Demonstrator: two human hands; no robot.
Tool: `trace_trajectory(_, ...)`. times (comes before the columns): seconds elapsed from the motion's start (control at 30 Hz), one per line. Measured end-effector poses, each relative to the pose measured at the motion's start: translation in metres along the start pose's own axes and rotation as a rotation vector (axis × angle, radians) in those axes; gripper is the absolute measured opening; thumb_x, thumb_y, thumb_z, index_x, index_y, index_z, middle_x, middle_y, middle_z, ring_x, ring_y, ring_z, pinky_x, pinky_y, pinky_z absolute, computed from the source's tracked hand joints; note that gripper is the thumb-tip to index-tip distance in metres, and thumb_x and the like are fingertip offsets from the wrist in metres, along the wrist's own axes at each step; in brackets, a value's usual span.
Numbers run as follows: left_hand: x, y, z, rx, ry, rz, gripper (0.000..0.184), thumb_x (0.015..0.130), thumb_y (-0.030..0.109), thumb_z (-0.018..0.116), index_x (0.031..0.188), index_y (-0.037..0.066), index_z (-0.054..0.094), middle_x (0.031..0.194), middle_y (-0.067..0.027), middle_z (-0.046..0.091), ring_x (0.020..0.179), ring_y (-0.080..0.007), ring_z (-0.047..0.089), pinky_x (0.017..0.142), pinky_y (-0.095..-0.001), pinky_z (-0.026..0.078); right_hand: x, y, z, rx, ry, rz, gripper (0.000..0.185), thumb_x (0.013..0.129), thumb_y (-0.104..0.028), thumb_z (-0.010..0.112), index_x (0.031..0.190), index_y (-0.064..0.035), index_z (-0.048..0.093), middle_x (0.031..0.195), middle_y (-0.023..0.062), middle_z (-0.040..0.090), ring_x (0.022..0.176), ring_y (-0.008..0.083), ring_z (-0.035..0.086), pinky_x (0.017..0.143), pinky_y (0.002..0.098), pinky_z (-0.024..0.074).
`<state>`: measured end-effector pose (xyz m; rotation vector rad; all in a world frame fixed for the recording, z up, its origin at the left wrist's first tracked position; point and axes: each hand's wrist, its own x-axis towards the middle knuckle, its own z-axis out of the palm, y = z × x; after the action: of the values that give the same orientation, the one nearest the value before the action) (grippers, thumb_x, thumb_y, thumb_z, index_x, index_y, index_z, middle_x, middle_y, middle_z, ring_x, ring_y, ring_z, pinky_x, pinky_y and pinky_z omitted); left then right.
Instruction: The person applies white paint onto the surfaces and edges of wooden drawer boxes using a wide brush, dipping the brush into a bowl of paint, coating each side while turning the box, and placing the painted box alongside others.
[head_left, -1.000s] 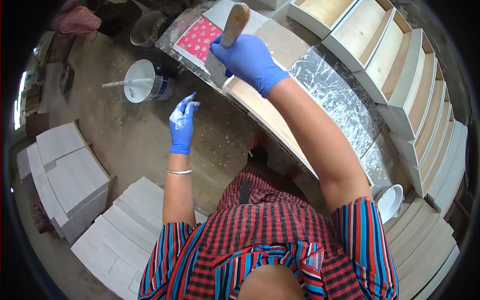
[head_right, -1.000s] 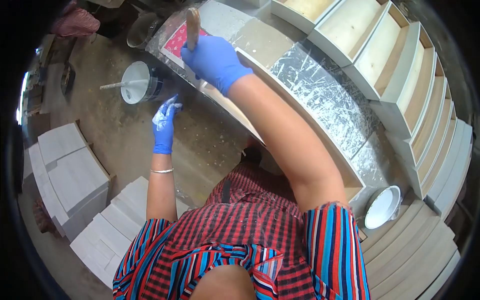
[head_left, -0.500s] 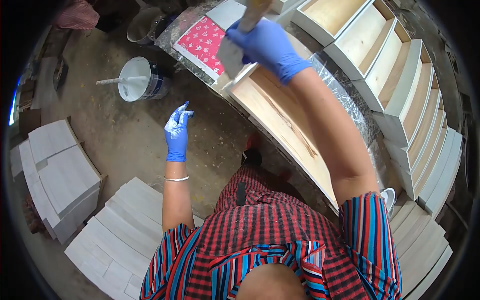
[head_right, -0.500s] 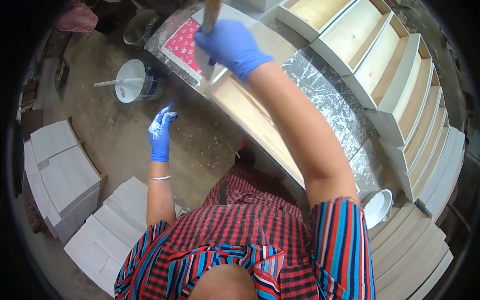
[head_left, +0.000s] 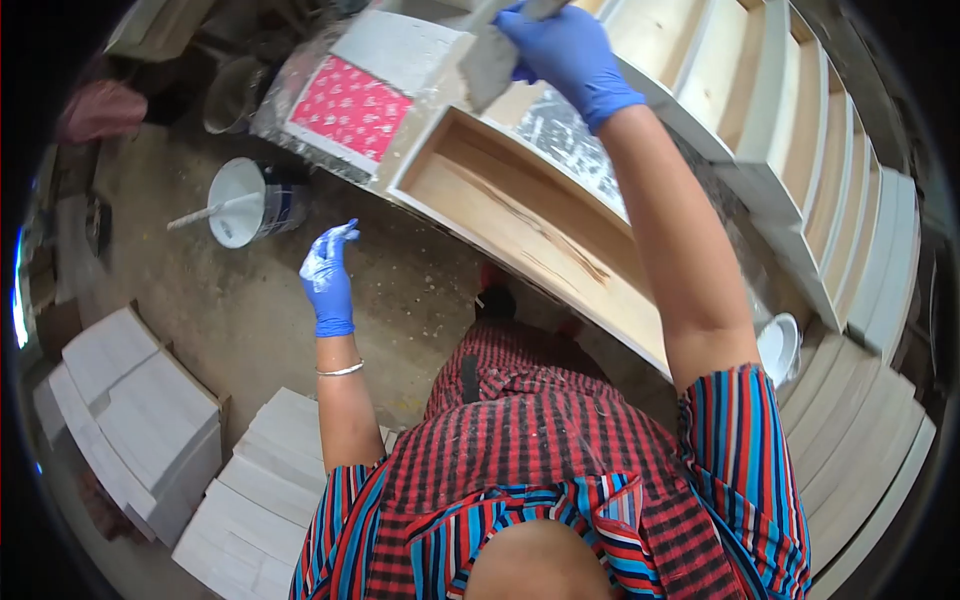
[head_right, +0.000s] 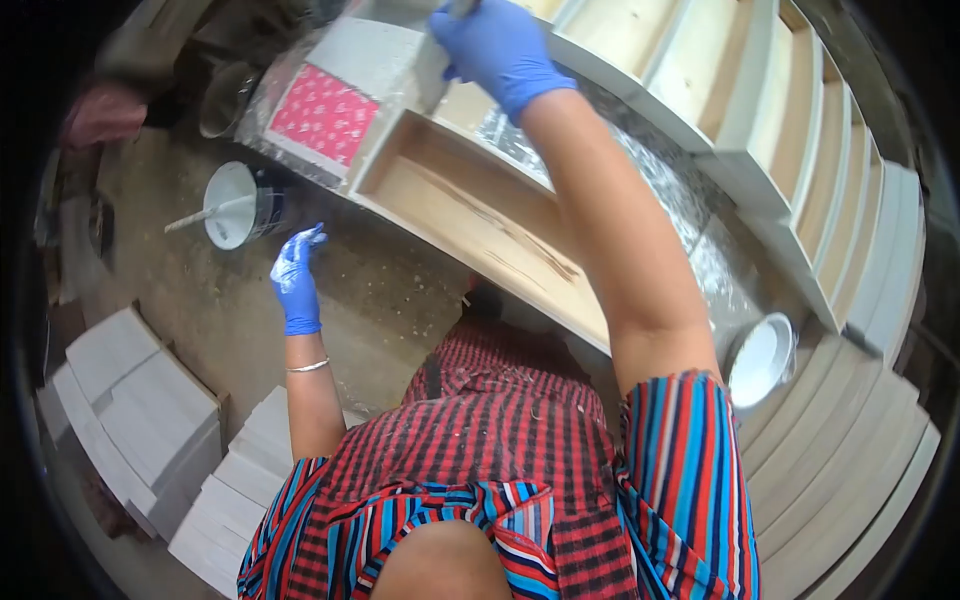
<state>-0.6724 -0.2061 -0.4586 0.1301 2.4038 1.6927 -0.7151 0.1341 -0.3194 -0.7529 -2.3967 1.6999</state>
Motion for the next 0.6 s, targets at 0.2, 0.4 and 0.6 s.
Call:
trace_trajectory(0.2, -0.003, 0.014, 0.018, 0.002, 0.050, 0.005, 0.021, 0.090, 0.008, 0.047, 0.091, -0.005, 0.064, 0.090, -0.0102, 0.067, 0.081, -0.0144, 0.061, 0.078, -0.0269, 0.046, -0.027, 0.063, -0.039, 0.005, 0.055, 0.107, 0.027, 0.081, -0.027, 0.059, 0.090, -0.0013, 0.064, 0.069, 0.0096, 0.064, 0.053, 0.0138, 0.060, 0.050, 0.0242, 0.0492)
trace_trajectory(0.4, -0.014, 0.034, 0.039, 0.047, -0.034, 0.014, 0.028, 0.093, 0.014, 0.041, 0.100, -0.005, 0.060, 0.103, -0.0145, 0.062, 0.088, -0.0193, 0.061, 0.084, -0.0314, 0.047, -0.090, 0.109, -0.104, 0.123, 0.217, 0.157, 0.021, 0.080, -0.021, 0.061, 0.085, 0.0000, 0.062, 0.067, 0.0076, 0.062, 0.046, 0.0117, 0.057, 0.043, 0.0222, 0.0463)
trace_trajectory(0.6, -0.035, 0.055, 0.070, 0.085, -0.089, 0.052, 0.030, 0.094, 0.017, 0.040, 0.104, -0.004, 0.059, 0.100, -0.0128, 0.063, 0.090, -0.0184, 0.060, 0.085, -0.0304, 0.046, -0.162, 0.140, -0.163, 0.210, 0.383, 0.239, 0.019, 0.079, -0.018, 0.062, 0.085, 0.0000, 0.063, 0.066, 0.0070, 0.061, 0.045, 0.0108, 0.055, 0.041, 0.0216, 0.0447)
